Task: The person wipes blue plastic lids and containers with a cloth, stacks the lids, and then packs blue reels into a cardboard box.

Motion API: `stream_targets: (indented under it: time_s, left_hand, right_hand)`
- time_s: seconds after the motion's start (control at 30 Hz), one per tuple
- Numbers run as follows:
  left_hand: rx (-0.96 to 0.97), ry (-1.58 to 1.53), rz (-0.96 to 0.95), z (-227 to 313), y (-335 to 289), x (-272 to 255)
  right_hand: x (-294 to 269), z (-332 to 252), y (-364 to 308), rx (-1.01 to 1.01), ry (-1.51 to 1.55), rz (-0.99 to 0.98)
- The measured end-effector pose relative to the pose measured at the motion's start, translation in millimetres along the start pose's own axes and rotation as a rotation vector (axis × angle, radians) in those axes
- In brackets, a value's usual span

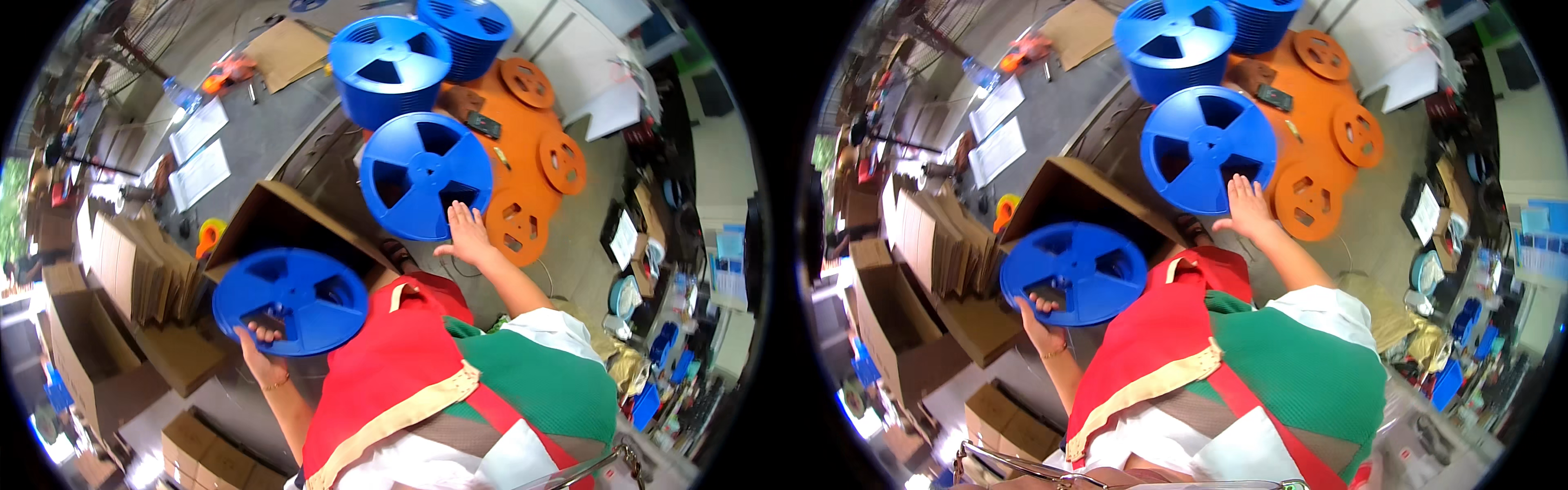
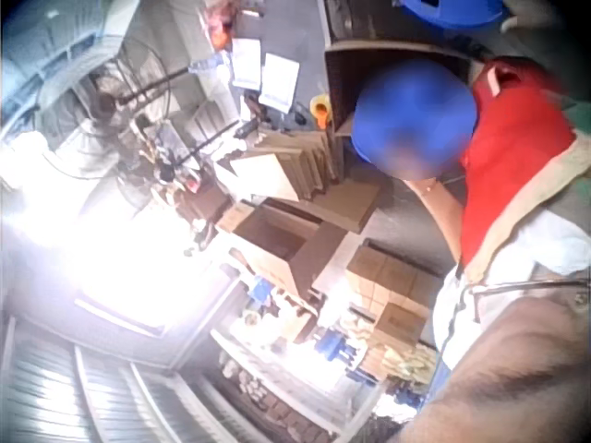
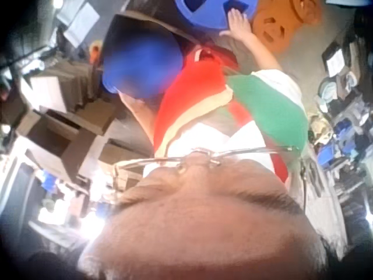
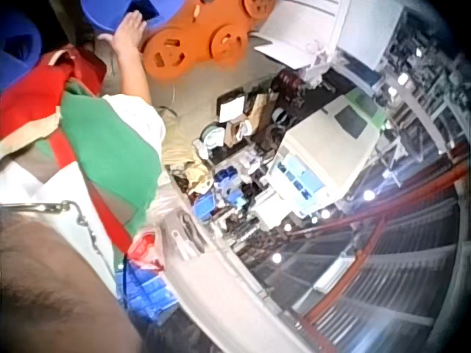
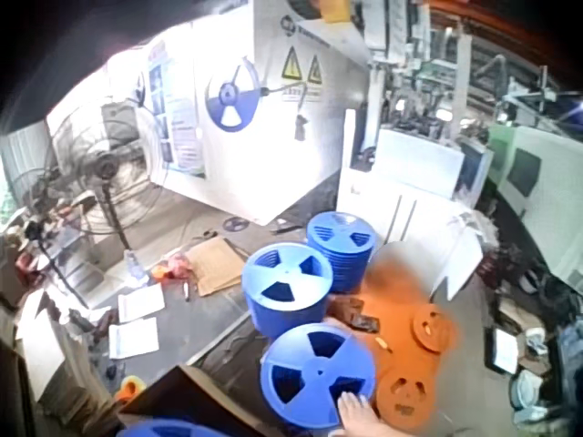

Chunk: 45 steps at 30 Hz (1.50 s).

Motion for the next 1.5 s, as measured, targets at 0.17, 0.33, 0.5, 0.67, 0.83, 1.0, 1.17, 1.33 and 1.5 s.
stream_targets:
  time_s: [0.17, 0.33, 0.5, 0.67, 0.83, 1.0, 1.17, 1.33, 1.5]
  left_hand:
    - [0.028, 0.035, 0.000, 7, -2, -33]
    - [-0.109, 0.048, -0.007, -5, -16, -24]
    - [-0.219, 0.220, -0.197, -27, -17, -21]
    - [-0.207, 0.151, -0.258, -46, -47, 2]
    - [-0.030, 0.015, -0.289, -34, -67, -12]
    - [0.056, -0.012, -0.147, -46, -86, -3]
    - [0.139, 0.157, 0.087, -75, -106, -22]
    - [0.006, -0.014, -0.212, -93, -132, -33]
    - [0.045, -0.041, -0.020, -119, -142, -46]
  right_hand:
    - [10, 12, -26, -0.183, -0.155, 0.271]
    - [-89, -56, -105, -0.419, 0.271, 0.813]
    - [-54, -61, -109, -0.124, 1.865, 0.546]
    - [35, -120, -87, 0.385, 2.603, -0.290]
    - [53, -96, -84, 0.071, 1.669, -0.086]
    - [1, 10, -88, -0.219, 0.237, 0.503]
    - [34, 86, -55, -0.140, -0.226, 0.179]
    - [11, 53, -76, -0.656, 0.005, 0.320]
    - [-90, 21, -130, -0.661, 0.871, 0.675]
Point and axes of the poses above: each hand's wrist, its own y-axis towards the middle knuckle, its own x-axis out of the palm, z = x × y, the point moved 8 cm from there along y, towards the middle knuckle, and after that the axes turned 4 degrees about -z, right-handed, at the moved point
